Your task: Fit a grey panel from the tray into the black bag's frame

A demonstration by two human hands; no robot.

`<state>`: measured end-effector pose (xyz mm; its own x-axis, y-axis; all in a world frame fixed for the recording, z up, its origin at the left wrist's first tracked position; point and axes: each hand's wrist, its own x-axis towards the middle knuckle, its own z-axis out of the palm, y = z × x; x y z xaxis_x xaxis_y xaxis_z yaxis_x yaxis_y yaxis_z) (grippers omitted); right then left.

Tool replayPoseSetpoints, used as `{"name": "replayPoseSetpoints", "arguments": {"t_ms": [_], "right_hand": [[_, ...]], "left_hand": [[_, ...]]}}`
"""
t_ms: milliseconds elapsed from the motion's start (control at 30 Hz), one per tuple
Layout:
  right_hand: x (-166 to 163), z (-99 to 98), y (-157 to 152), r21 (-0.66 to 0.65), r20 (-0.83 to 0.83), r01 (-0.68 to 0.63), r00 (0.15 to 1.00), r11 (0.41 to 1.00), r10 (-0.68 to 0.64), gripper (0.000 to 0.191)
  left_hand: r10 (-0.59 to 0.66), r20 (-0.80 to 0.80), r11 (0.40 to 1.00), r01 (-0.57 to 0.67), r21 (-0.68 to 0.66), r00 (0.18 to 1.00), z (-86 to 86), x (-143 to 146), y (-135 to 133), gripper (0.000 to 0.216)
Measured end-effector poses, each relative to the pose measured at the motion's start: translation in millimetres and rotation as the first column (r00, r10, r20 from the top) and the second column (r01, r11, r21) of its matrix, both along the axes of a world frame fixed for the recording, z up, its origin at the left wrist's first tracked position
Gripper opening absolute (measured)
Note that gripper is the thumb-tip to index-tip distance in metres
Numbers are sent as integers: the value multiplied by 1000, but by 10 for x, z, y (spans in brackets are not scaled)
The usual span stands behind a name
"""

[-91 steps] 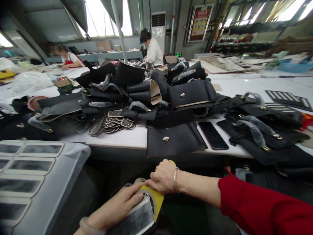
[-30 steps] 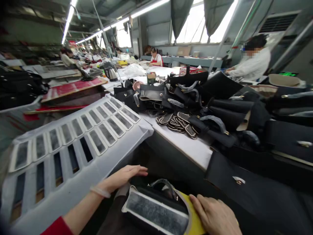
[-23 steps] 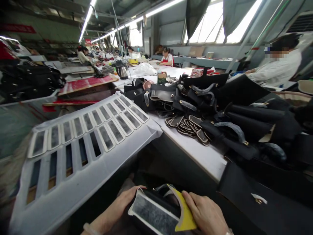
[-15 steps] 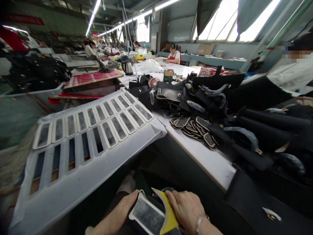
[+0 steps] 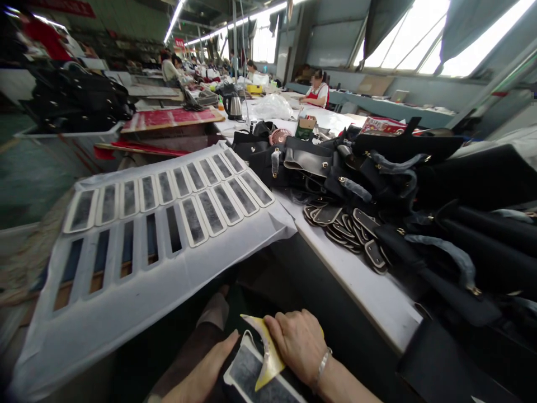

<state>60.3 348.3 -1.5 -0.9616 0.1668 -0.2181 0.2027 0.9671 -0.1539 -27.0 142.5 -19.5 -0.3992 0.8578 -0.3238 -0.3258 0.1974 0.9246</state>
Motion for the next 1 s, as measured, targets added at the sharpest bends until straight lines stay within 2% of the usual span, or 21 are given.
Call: {"name": "replayPoseSetpoints", "arguments": {"t_ms": [67, 167, 267, 367, 500, 600, 667, 800, 1000], "right_hand": [[-51, 7, 5, 20, -25, -38, 999, 999, 38, 51], [-150, 21, 10, 37, -60, -94, 994, 995, 96, 48], [-248, 40, 19, 48, -90, -149, 984, 988, 153, 47], [-333, 59, 36, 68, -119, -208, 969, 976, 215, 46], [-426, 72, 68, 90, -146, -293, 941, 952, 304, 46], [-489, 85, 90, 95, -159, -365, 913, 926, 376, 46], [-535, 100, 100, 97, -162, -412, 892, 906, 423, 46], [-635, 124, 110, 100, -164, -483, 854, 870, 493, 47], [-722, 111, 127, 114, -169, -558, 805, 822, 569, 47]], "left_hand": [[21, 53, 1000, -22, 21, 998, -38, 14, 25, 54], [72, 159, 997, -75, 14, 985, -182, 36, 37, 56], [78, 235, 990, -103, 98, 969, -306, 50, 31, 56], [110, 263, 987, -137, 87, 959, -323, 73, 23, 55], [252, 267, 967, -254, -28, 930, -293, 138, 26, 83], [363, 228, 930, -367, -29, 903, -291, 181, 33, 104], [406, 210, 911, -413, -9, 890, -292, 197, 34, 110], [427, 161, 903, -428, -33, 890, -275, 216, 20, 100], [429, 150, 904, -423, -69, 891, -246, 236, 12, 66]]}}
